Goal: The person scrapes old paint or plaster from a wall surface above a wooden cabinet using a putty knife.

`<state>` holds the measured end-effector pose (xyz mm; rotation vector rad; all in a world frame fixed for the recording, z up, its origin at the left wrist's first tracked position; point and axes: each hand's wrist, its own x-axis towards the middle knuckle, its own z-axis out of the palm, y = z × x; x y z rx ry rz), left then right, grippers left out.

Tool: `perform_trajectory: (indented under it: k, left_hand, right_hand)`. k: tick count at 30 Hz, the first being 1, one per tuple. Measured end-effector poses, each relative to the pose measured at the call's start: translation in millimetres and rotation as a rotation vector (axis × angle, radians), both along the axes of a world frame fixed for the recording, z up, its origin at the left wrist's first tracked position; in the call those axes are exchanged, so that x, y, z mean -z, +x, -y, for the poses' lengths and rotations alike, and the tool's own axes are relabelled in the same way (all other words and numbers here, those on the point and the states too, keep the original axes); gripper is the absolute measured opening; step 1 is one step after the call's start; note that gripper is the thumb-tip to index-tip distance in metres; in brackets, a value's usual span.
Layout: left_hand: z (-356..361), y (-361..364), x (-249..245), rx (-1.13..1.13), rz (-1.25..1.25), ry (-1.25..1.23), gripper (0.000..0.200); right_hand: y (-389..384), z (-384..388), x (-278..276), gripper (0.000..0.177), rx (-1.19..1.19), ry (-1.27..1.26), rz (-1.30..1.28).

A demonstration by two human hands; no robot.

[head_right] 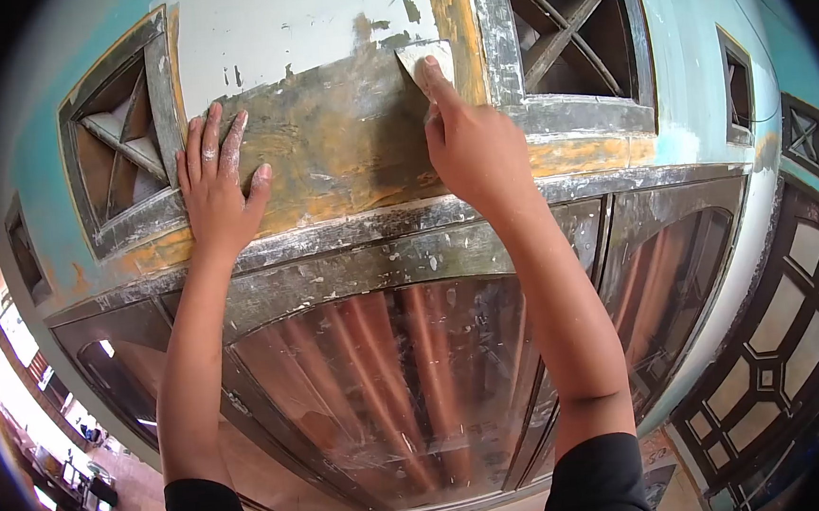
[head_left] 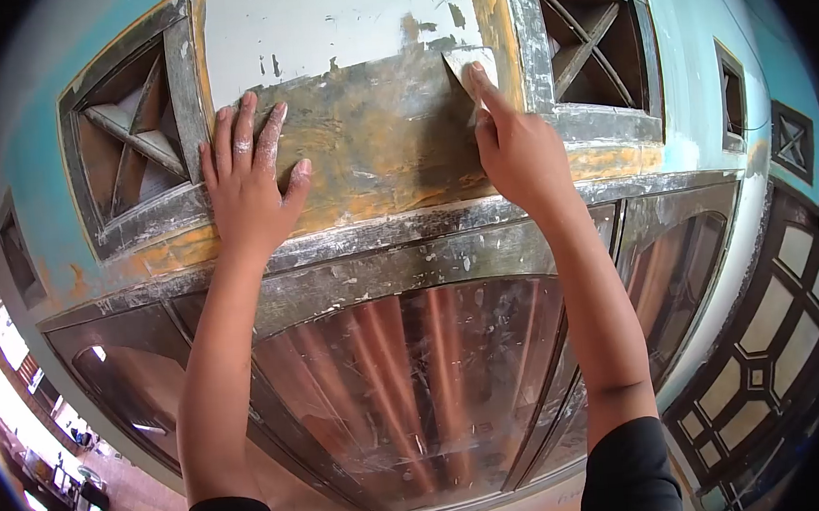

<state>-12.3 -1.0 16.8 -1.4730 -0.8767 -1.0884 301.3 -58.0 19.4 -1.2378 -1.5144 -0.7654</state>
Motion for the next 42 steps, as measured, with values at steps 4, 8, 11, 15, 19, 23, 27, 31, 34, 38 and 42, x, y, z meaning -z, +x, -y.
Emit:
perform_trajectory:
  k: [4,8,11,15,19,23,27,31,34,38,42]
  left_hand:
    - [1,1,0,0.001,0.007,-0.001,0.066]
    - [0,1,1,0.003,0.001,0.007,0.066]
    - [0,1,1,0.008,0.000,0.012,0.066]
    - [1,2,1,0.009,0.004,-0.004,0.066]
    - [1,1,1,0.004,0.013,-0.001,0.066]
    - [1,2,1,0.008,0.016,-0.001,0.066]
    - [1,1,1,0.002,0.020,0.002,0.065]
    - [-1,1,3,0.019,0.026,0.000,0.065]
    - [-2,0,2,0.037,0.033,0.002,0.064]
    - [-1,0,3,0.037,0.035,-0.012,0.065]
    - [-2,1,2,0.039,0.038,-0.013,0.065]
  right_hand:
    - [-6,5,-2,0.060,-0.016,-0.034,0.001]
    - [-10,5,-2,0.060,-0.063,-0.033,-0.030]
    - [-13,3,-3,0.060,-0.096,-0.011,-0.017]
    - [-14,-1,-5,0.059,-0.104,0.000,-0.046]
    - [-16,0,-4,0.058,-0.098,-0.014,-0.064]
    - [-16,7,-5,0.057,-0.136,0.008,-0.070]
    - [-14,7,-7,0.056,-0.112,-0.002,-0.042]
    - [-13,11,-4,0.056,-0.154,-0.028,-0.090]
    - [-9,4,1,0.058,-0.078,-0.020,-0.030]
    - [-10,1,-3,0.060,-0.092,-0.050,-0.057]
    - [-5,-1,3,0.060,-0.068,-0.069,-0.051]
